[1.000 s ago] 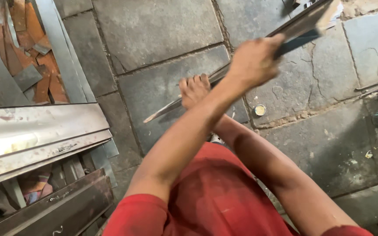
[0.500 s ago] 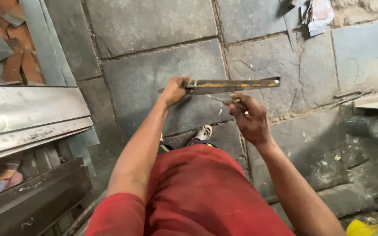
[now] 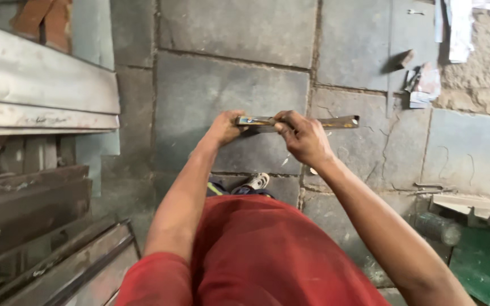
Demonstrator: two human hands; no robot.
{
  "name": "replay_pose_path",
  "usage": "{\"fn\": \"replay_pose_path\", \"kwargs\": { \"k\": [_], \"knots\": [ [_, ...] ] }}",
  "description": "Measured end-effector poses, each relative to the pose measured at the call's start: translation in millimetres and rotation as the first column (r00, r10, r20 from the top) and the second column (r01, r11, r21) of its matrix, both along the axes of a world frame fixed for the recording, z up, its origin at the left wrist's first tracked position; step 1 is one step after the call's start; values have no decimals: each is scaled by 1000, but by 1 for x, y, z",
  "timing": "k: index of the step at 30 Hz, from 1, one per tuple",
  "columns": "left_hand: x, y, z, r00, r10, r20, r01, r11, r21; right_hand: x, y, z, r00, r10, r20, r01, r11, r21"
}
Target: The person uses a small metal tool to scrape the edges and surfaces of rectangular metal frames. They repeatedly pick up frames from a stack, scrape them, and place them back down, working on multiple frames in sequence.
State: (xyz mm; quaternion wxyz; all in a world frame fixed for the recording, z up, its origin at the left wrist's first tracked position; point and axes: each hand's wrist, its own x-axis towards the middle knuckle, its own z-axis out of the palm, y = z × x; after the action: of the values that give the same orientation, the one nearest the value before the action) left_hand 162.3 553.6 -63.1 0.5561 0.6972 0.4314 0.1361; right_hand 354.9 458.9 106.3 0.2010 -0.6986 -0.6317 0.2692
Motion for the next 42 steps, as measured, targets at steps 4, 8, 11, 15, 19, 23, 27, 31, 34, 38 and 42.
{"fn": "replay_pose_path", "kwargs": {
  "k": [4, 8, 11, 15, 19, 23, 27, 31, 34, 38, 42],
  "knots": [
    [-19, 9, -7, 1000, -16, -6, 17, 993, 118, -31, 19, 5, 970, 185, 157, -198, 978, 68],
    [-17, 15, -13, 996, -46, -72, 58, 983, 177, -47, 41, 11, 859, 367, 357, -419, 904, 78],
    [-17, 17, -15, 999, -38, -20, 41, 981, 191, -50, 55, 17, 859, 358, 367, -374, 927, -27],
    [-19, 19, -11, 1000, -10, 7, 9, 988, 154, -52, 61, 24, 877, 320, 358, -294, 947, -126],
    [-26, 9, 6, 997, 63, 47, -68, 992, 106, -53, 62, 20, 801, 439, 407, -410, 898, -161],
    [-23, -12, 31, 919, 146, 365, -281, 894, 350, -48, 74, 12, 718, 548, 429, -508, 834, -215],
    [19, -28, 45, 803, 332, 494, -542, 750, 378, -44, 92, 16, 655, 629, 419, -647, 753, -120],
    [52, -28, 32, 764, 526, 374, -645, 612, 458, -34, 110, 38, 563, 660, 497, -753, 658, -21],
    [66, -31, 22, 658, 582, 478, -752, 493, 437, -28, 121, 48, 508, 690, 515, -738, 657, -153],
    [73, -35, 26, 592, 637, 494, -801, 395, 451, -41, 123, 40, 426, 680, 597, -743, 639, -198],
    [68, -40, 42, 519, 700, 491, -847, 342, 408, -58, 122, 37, 708, 635, 310, -639, 762, -101]
  ]
}}
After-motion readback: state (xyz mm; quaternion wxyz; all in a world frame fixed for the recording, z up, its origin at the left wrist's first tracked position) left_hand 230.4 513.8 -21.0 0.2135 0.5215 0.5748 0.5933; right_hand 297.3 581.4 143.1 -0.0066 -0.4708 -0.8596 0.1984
